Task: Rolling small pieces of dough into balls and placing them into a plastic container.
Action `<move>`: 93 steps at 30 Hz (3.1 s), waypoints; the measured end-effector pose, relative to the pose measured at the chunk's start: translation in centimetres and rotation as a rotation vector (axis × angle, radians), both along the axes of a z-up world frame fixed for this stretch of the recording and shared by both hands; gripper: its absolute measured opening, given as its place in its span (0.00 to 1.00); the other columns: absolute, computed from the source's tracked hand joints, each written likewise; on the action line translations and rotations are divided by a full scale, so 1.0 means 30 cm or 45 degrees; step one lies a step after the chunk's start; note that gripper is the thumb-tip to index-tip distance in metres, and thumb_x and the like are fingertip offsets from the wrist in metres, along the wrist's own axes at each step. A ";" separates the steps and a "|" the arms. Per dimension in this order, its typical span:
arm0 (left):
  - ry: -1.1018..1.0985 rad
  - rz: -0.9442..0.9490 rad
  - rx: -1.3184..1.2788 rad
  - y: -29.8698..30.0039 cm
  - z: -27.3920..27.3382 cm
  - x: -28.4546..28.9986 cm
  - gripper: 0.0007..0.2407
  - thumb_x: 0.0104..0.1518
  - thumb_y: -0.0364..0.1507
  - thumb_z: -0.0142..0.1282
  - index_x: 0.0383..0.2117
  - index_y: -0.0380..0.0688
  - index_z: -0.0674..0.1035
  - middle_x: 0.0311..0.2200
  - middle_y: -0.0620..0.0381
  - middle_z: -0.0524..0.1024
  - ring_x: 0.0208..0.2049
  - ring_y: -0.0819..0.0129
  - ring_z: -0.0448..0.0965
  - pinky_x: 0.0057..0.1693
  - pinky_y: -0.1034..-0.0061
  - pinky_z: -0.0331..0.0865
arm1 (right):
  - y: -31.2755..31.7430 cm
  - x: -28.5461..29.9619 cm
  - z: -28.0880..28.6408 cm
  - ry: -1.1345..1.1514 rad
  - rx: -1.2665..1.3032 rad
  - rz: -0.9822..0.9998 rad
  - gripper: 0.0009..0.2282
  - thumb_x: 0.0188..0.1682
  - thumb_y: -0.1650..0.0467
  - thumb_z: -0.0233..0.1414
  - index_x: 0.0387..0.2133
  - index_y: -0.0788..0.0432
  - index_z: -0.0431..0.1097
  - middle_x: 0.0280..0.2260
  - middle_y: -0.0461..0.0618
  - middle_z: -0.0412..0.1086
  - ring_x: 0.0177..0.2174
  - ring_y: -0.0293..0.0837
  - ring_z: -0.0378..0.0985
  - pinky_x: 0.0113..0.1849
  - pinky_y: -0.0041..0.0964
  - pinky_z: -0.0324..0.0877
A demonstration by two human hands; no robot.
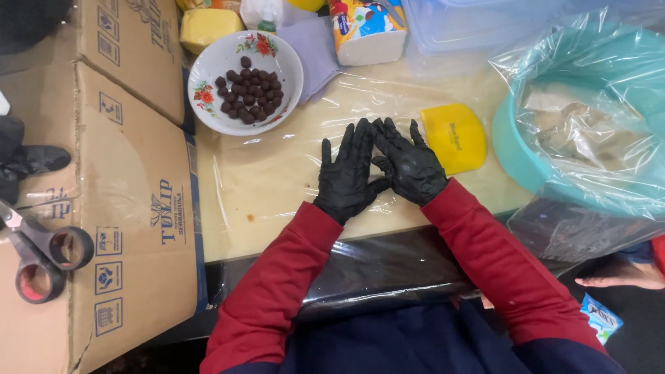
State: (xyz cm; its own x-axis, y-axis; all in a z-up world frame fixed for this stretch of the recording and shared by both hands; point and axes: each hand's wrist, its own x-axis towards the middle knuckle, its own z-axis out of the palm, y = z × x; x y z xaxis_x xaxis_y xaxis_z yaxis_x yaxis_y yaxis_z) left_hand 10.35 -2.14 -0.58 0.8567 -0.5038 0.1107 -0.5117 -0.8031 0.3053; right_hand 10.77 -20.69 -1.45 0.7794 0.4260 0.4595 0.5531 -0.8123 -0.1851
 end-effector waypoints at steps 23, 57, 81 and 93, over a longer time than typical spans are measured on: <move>-0.050 0.007 -0.023 -0.013 -0.020 -0.016 0.38 0.61 0.52 0.49 0.73 0.50 0.46 0.75 0.56 0.37 0.75 0.60 0.34 0.71 0.42 0.24 | -0.020 -0.021 0.017 -0.030 0.019 -0.075 0.19 0.57 0.57 0.51 0.56 0.51 0.73 0.58 0.51 0.71 0.60 0.48 0.69 0.64 0.52 0.53; 0.225 -0.067 0.010 0.058 0.088 0.051 0.46 0.52 0.57 0.52 0.74 0.59 0.40 0.75 0.66 0.31 0.74 0.58 0.29 0.70 0.40 0.28 | 0.048 -0.095 0.033 0.026 0.112 0.098 0.25 0.55 0.59 0.53 0.64 0.57 0.64 0.66 0.58 0.60 0.65 0.57 0.58 0.65 0.57 0.48; 0.190 -0.013 0.071 0.052 0.076 0.054 0.49 0.47 0.63 0.53 0.74 0.62 0.40 0.75 0.68 0.32 0.75 0.60 0.31 0.72 0.44 0.29 | -0.001 -0.104 0.028 0.135 0.022 0.176 0.31 0.51 0.57 0.56 0.66 0.58 0.60 0.67 0.61 0.56 0.66 0.59 0.55 0.65 0.56 0.46; 0.188 0.032 -0.007 0.055 0.045 0.045 0.51 0.49 0.65 0.51 0.73 0.53 0.40 0.75 0.57 0.33 0.75 0.58 0.31 0.72 0.46 0.26 | 0.008 -0.017 0.026 0.140 -0.026 0.071 0.28 0.57 0.58 0.50 0.68 0.58 0.57 0.68 0.60 0.55 0.66 0.56 0.55 0.65 0.54 0.46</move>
State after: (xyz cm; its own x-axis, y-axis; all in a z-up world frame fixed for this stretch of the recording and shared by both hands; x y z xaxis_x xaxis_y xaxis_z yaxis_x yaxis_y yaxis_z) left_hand 11.70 -0.48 0.76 0.8761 -0.4819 -0.0145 -0.4410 -0.8132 0.3798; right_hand 10.26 -20.46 -0.65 0.7995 0.4786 0.3630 0.5748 -0.7851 -0.2307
